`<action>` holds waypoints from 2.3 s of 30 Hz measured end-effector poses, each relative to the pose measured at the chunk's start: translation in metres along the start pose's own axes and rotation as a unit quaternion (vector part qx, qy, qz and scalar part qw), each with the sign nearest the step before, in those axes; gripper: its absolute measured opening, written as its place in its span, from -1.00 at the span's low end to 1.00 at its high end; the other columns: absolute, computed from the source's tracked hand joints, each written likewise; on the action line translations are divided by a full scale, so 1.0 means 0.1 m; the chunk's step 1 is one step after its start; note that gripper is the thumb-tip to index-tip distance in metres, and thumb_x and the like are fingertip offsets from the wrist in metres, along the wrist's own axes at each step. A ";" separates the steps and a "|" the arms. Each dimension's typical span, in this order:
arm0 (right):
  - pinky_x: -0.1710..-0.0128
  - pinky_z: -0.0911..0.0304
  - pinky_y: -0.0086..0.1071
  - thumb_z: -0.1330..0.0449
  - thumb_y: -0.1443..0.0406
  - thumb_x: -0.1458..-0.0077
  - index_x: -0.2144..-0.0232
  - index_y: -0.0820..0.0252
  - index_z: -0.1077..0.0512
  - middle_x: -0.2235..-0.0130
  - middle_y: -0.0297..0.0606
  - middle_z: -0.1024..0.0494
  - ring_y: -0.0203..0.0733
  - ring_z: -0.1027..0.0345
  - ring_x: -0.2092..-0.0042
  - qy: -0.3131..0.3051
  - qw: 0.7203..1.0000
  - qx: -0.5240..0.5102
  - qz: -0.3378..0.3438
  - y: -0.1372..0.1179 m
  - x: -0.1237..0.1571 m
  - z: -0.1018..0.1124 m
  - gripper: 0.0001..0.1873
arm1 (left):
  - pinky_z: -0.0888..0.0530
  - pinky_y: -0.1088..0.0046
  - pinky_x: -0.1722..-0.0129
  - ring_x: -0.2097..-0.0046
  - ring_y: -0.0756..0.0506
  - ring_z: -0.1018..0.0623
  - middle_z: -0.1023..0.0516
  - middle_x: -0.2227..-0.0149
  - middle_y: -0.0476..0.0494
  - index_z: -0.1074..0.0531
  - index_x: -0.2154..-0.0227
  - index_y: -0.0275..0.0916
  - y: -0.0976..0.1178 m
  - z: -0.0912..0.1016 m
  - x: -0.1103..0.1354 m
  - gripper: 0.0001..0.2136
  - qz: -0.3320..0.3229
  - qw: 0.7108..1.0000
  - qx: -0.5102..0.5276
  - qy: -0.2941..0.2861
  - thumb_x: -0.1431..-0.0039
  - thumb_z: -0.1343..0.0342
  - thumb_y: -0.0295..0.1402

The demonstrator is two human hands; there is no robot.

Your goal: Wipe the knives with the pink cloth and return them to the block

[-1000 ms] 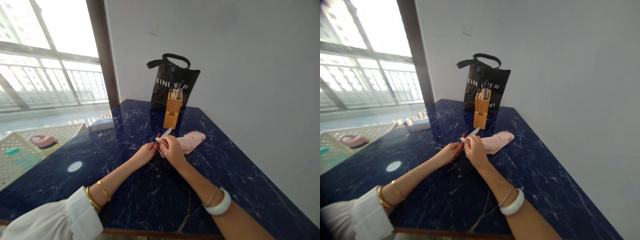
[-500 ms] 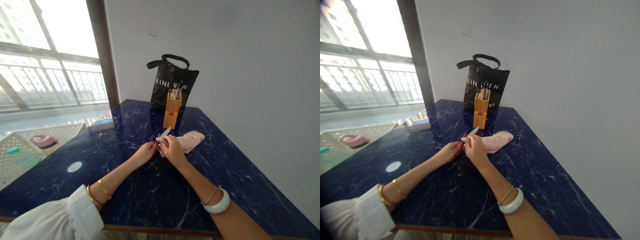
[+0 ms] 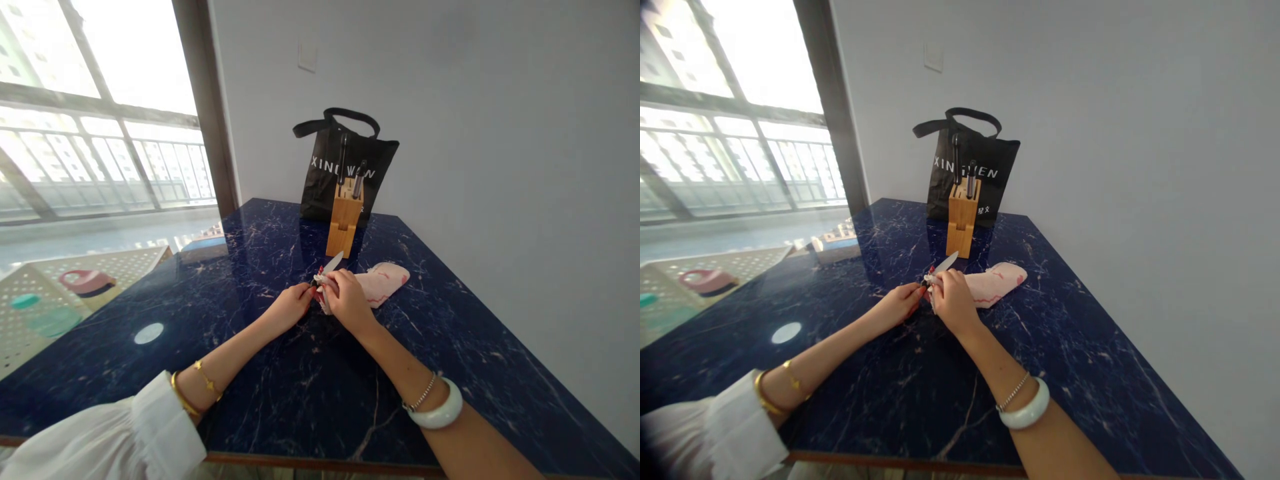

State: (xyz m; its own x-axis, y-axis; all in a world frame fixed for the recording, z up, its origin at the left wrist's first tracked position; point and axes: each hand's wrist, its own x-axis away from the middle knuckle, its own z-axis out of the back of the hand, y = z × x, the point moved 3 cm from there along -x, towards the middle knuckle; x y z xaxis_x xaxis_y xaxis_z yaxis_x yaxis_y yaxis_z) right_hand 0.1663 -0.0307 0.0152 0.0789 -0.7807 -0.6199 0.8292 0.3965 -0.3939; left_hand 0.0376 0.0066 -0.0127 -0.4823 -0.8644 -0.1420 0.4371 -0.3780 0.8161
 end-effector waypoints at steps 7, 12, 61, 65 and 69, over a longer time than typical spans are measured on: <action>0.20 -0.15 -0.34 -0.01 0.44 0.01 0.37 0.21 -0.31 0.33 -0.21 -0.37 -0.18 -0.21 0.24 -0.004 1.000 -0.005 -0.007 0.00 0.02 0.00 -0.87 | -0.14 0.55 0.59 0.63 0.04 -0.23 -0.24 0.68 0.05 -0.36 0.48 -0.27 0.03 0.02 0.01 -0.68 -0.009 1.000 -0.013 -0.003 -0.13 0.20 -0.19; 0.17 -0.14 -0.35 0.01 0.43 -0.01 0.33 0.21 -0.30 0.31 -0.21 -0.36 -0.19 -0.21 0.21 0.004 1.000 -0.021 0.010 -0.01 0.03 0.00 -0.85 | -0.15 0.55 0.58 0.61 0.04 -0.24 -0.24 0.68 0.04 -0.36 0.46 -0.28 0.05 0.02 0.02 -0.70 -0.023 1.000 -0.019 0.004 -0.13 0.19 -0.20; 0.17 -0.14 -0.29 -0.03 0.43 0.02 0.27 0.19 -0.35 0.29 -0.20 -0.33 -0.15 -0.18 0.19 0.035 0.999 0.002 0.009 0.14 -0.02 0.11 -0.78 | -0.11 0.58 0.65 0.66 0.07 -0.17 -0.15 0.72 0.10 -0.40 0.37 -0.29 0.03 0.00 0.05 -0.64 -0.030 0.997 0.027 -0.062 -0.14 0.21 -0.15; 0.17 -0.16 -0.29 -0.01 0.44 0.00 0.22 0.17 -0.36 0.30 -0.21 -0.33 -0.14 -0.17 0.19 -0.008 0.999 -0.002 0.039 0.01 0.00 0.06 -0.73 | -0.11 0.58 0.66 0.67 0.08 -0.16 -0.16 0.71 0.10 -0.38 0.38 -0.29 0.03 0.01 0.04 -0.65 -0.025 0.998 0.036 -0.048 -0.13 0.20 -0.15; 0.15 -0.14 -0.26 -0.02 0.44 0.01 0.24 0.17 -0.36 0.29 -0.21 -0.32 -0.13 -0.16 0.18 0.034 0.999 0.015 0.013 0.13 -0.04 0.16 -0.74 | -0.10 0.59 0.65 0.66 0.07 -0.17 -0.14 0.71 0.10 -0.41 0.38 -0.29 0.03 -0.01 0.05 -0.64 -0.032 0.997 0.035 -0.055 -0.12 0.19 -0.14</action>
State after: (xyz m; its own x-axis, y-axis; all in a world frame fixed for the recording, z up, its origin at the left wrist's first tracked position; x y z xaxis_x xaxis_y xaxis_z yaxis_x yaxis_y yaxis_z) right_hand 0.1851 -0.0304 0.0232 0.0638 -0.7360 -0.6740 0.8436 0.4006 -0.3575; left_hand 0.0372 0.0014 -0.0113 -0.5888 -0.7968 -0.1356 0.3509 -0.4031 0.8452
